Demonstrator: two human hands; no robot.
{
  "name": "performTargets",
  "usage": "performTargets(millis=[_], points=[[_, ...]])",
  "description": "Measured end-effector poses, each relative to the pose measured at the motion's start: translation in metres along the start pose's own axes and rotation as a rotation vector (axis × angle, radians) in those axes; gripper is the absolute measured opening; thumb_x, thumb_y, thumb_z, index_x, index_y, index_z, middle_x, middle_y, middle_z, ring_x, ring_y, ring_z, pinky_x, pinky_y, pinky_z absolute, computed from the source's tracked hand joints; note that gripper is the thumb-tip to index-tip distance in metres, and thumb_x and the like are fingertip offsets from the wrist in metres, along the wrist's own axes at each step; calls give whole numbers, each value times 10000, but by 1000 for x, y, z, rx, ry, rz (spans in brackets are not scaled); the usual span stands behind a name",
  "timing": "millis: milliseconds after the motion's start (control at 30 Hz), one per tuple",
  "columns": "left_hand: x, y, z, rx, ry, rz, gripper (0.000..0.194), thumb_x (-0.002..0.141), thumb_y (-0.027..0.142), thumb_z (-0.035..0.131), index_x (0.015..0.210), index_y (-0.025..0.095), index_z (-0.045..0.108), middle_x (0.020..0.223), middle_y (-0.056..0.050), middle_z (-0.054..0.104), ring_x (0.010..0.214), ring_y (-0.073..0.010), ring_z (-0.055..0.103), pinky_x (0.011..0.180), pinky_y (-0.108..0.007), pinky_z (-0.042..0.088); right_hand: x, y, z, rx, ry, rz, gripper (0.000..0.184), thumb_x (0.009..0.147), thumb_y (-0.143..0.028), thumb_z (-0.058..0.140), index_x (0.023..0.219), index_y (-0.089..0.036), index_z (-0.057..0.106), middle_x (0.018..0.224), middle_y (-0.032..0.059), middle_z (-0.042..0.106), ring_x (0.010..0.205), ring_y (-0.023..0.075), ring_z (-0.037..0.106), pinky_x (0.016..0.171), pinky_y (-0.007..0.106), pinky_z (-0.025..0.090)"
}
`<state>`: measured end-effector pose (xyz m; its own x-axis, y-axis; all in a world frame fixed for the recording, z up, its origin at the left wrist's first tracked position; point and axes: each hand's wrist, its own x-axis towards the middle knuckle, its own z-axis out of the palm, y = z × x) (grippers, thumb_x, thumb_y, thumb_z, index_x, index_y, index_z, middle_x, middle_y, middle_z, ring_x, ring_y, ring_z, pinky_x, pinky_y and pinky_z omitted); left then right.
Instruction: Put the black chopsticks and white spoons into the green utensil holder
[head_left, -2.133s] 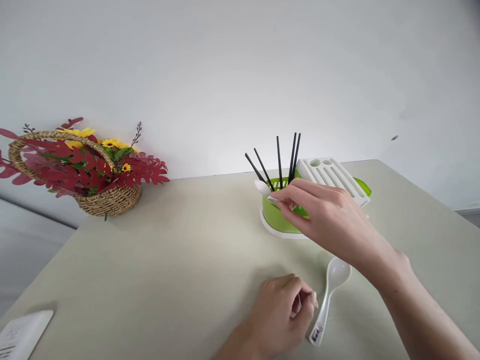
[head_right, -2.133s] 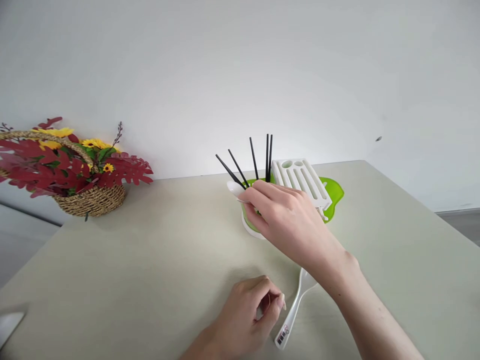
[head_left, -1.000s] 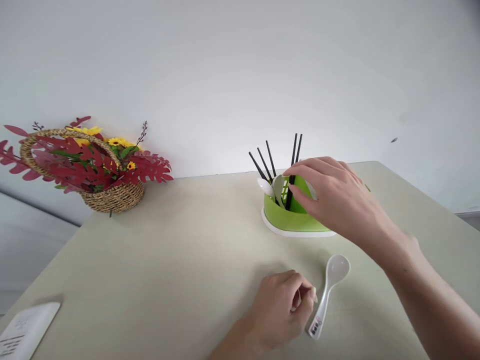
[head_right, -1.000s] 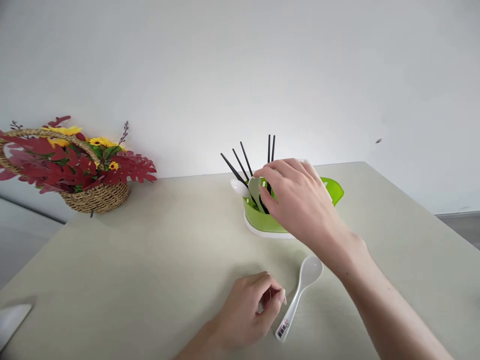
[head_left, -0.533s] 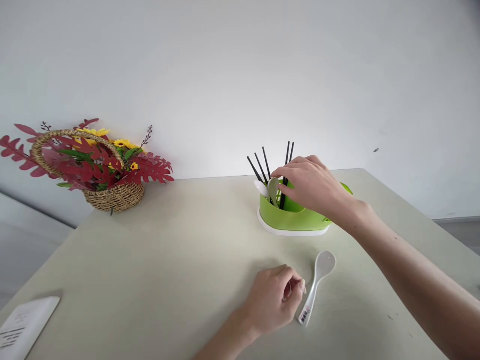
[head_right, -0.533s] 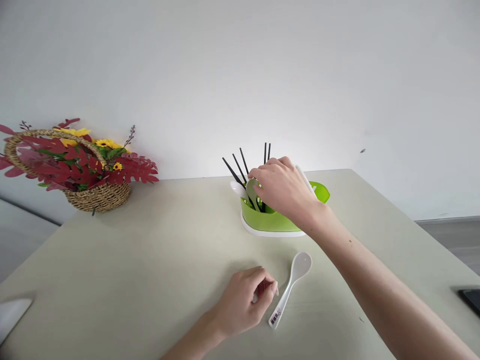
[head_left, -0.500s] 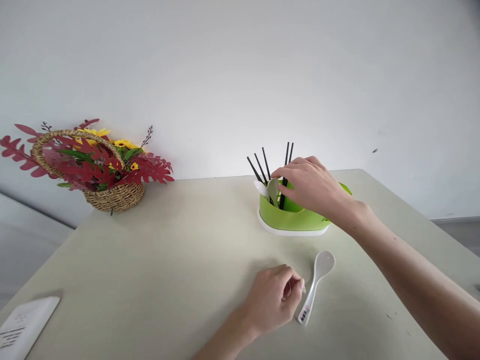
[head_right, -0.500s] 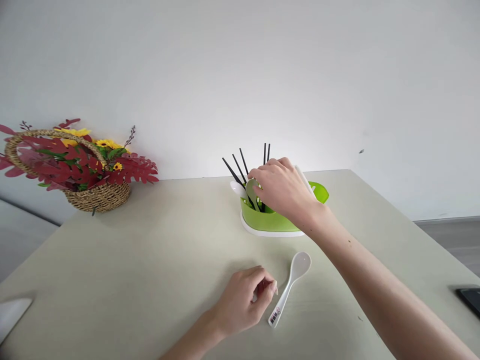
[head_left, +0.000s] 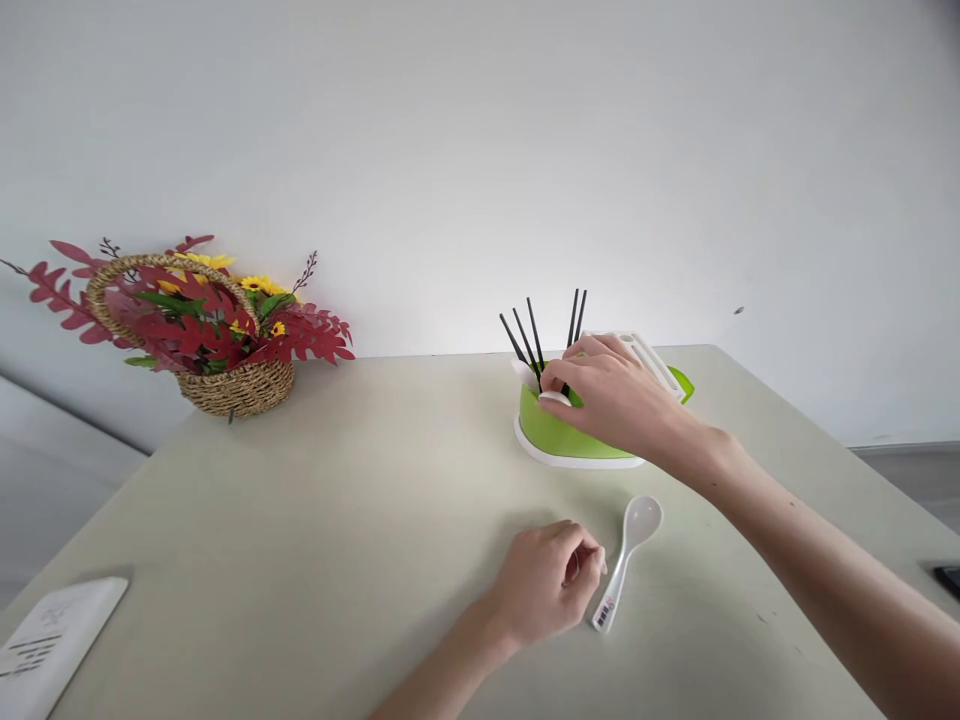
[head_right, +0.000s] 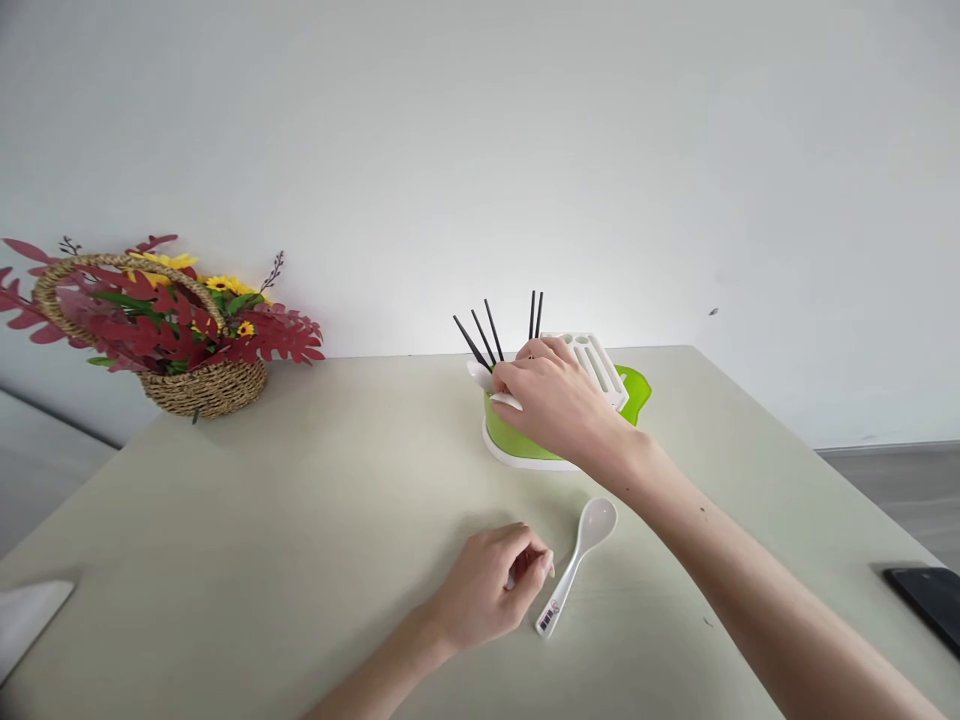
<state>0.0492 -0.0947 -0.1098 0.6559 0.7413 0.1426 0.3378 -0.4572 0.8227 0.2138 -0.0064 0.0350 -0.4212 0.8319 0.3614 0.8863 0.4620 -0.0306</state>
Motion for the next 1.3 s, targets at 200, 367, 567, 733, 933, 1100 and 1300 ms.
performTargets(millis=[200,367,567,733,933,1100,1300], points=[[0,-2,1,9,-4,9,144,969,218,517,847,197,590,795,8,692,646,-111,565,629,-231,419,-10,-8,4,44,13,0,101,959,-280,606,924,-216,675,957,69,747,1070,280,626,972,434,440],[-1,-3,2,26,7,16,148,970,229,518,837,197,574,784,12,676,645,-108,553,623,-227,411,-22,-4,5,-44,39,-13,232,981,-307,587,1138,-185,707,1059,100,770,1166,304,623,1105,512,404],[-1,-3,2,25,4,13,176,985,256,498,831,201,562,794,9,678,646,-106,547,634,-228,415,-34,0,6,-117,32,-50,331,1021,-348,523,1195,-171,742,946,90,796,1307,336,592,1264,606,211],[0,-2,2,19,7,11,180,985,264,494,824,207,548,784,16,672,639,-106,537,628,-230,407,-39,-2,4,-90,93,-54,321,1035,-338,512,1199,-182,739,937,87,795,1330,312,598,1288,610,182],[-2,-2,2,-1,15,8,169,988,260,491,840,207,554,791,18,674,646,-107,536,637,-234,413,-77,-19,-4,76,400,14,218,1024,-240,534,1183,-249,683,1075,27,786,1124,233,711,1237,558,337],[-3,-1,2,10,-5,-8,184,1001,274,485,849,208,565,810,15,687,669,-112,565,634,-236,412,-143,-24,25,93,599,519,201,997,-337,557,1136,-272,688,1106,53,767,1116,290,708,953,449,546],[-2,0,1,25,9,8,139,977,229,505,854,207,566,824,10,698,683,-114,583,621,-235,401,-205,-4,80,436,246,976,471,920,-634,568,1184,-260,677,1096,72,745,774,221,717,621,332,546]])
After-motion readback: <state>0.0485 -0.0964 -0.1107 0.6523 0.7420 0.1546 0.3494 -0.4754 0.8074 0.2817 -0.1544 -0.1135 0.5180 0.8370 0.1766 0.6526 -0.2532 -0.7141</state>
